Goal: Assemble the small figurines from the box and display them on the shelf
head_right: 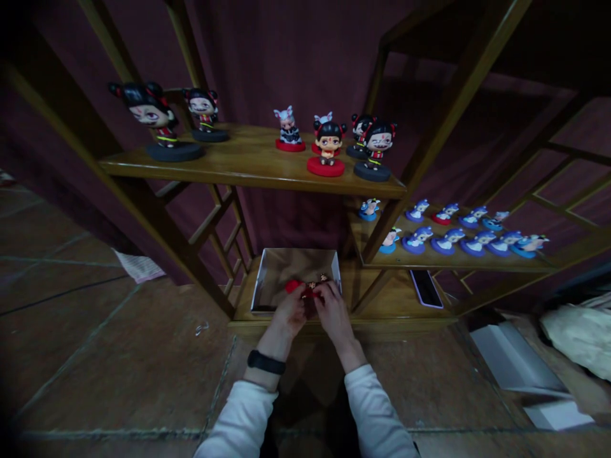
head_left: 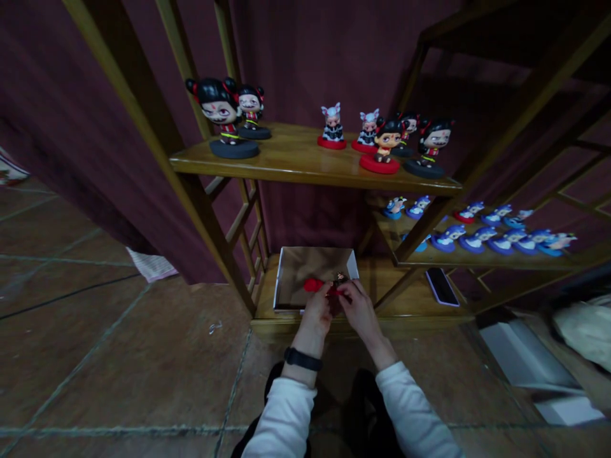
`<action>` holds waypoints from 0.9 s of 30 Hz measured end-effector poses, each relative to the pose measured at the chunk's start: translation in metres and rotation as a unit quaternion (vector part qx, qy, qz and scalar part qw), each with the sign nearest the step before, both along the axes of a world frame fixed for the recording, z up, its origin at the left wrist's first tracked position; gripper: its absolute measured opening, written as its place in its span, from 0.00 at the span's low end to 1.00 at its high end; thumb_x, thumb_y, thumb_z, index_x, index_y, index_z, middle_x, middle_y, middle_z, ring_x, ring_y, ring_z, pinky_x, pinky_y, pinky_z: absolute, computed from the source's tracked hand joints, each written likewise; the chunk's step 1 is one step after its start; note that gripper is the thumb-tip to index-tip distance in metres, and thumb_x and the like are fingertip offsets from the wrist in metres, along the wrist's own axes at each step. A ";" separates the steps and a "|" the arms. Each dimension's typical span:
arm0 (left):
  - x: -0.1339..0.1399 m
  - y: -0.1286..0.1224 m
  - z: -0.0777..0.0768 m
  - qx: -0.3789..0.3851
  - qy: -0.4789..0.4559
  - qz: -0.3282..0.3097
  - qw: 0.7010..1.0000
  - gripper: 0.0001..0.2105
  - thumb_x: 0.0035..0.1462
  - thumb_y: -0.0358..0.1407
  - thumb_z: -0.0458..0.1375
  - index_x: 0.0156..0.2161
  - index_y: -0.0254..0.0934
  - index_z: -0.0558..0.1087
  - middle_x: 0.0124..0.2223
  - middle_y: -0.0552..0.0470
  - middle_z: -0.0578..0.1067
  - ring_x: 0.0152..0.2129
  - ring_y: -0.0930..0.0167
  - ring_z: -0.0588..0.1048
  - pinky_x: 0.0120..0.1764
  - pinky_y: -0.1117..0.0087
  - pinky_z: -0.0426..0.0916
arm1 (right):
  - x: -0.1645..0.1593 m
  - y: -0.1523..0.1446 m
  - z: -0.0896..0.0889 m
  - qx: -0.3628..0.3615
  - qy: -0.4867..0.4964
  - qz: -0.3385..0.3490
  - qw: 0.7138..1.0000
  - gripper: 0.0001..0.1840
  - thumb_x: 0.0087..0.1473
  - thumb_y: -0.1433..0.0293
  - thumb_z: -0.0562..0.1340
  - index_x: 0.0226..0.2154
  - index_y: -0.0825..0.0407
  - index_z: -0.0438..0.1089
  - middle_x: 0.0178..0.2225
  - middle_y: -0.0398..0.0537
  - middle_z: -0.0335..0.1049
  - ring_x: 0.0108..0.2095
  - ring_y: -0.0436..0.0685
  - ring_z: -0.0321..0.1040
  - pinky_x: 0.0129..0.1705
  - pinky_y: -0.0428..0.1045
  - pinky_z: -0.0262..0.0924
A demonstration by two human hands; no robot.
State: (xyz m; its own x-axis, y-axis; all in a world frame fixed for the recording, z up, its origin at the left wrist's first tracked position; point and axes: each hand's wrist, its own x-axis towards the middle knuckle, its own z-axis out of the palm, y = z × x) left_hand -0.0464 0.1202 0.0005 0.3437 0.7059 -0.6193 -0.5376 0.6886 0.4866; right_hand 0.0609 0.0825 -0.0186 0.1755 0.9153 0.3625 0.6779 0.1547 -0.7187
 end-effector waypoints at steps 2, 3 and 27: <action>0.001 0.000 -0.001 0.017 -0.010 0.036 0.999 0.01 0.51 0.28 0.55 0.30 0.33 0.68 0.23 0.52 0.71 0.19 0.74 0.72 0.25 0.74 0.67 | -0.005 -0.005 0.005 0.002 -0.025 0.035 0.999 0.13 0.51 0.76 0.52 0.37 0.48 0.67 0.41 0.47 0.64 0.40 0.53 0.66 0.44 0.50 0.62; 0.000 0.001 0.000 0.028 -0.013 0.062 0.998 0.03 0.50 0.25 0.54 0.30 0.33 0.68 0.24 0.52 0.72 0.20 0.74 0.72 0.26 0.74 0.68 | -0.006 -0.006 0.006 0.003 -0.031 0.050 0.998 0.16 0.51 0.77 0.51 0.39 0.47 0.67 0.42 0.47 0.64 0.41 0.53 0.66 0.45 0.50 0.62; -0.081 0.036 0.031 0.026 -0.058 0.264 0.963 0.07 0.51 0.21 0.52 0.32 0.30 0.70 0.32 0.46 0.76 0.31 0.72 0.77 0.28 0.79 0.71 | -0.041 0.094 -0.032 -0.263 -0.317 0.063 0.909 0.20 0.55 0.68 0.56 0.49 0.57 0.65 0.51 0.62 0.63 0.54 0.62 0.57 0.54 0.54 0.50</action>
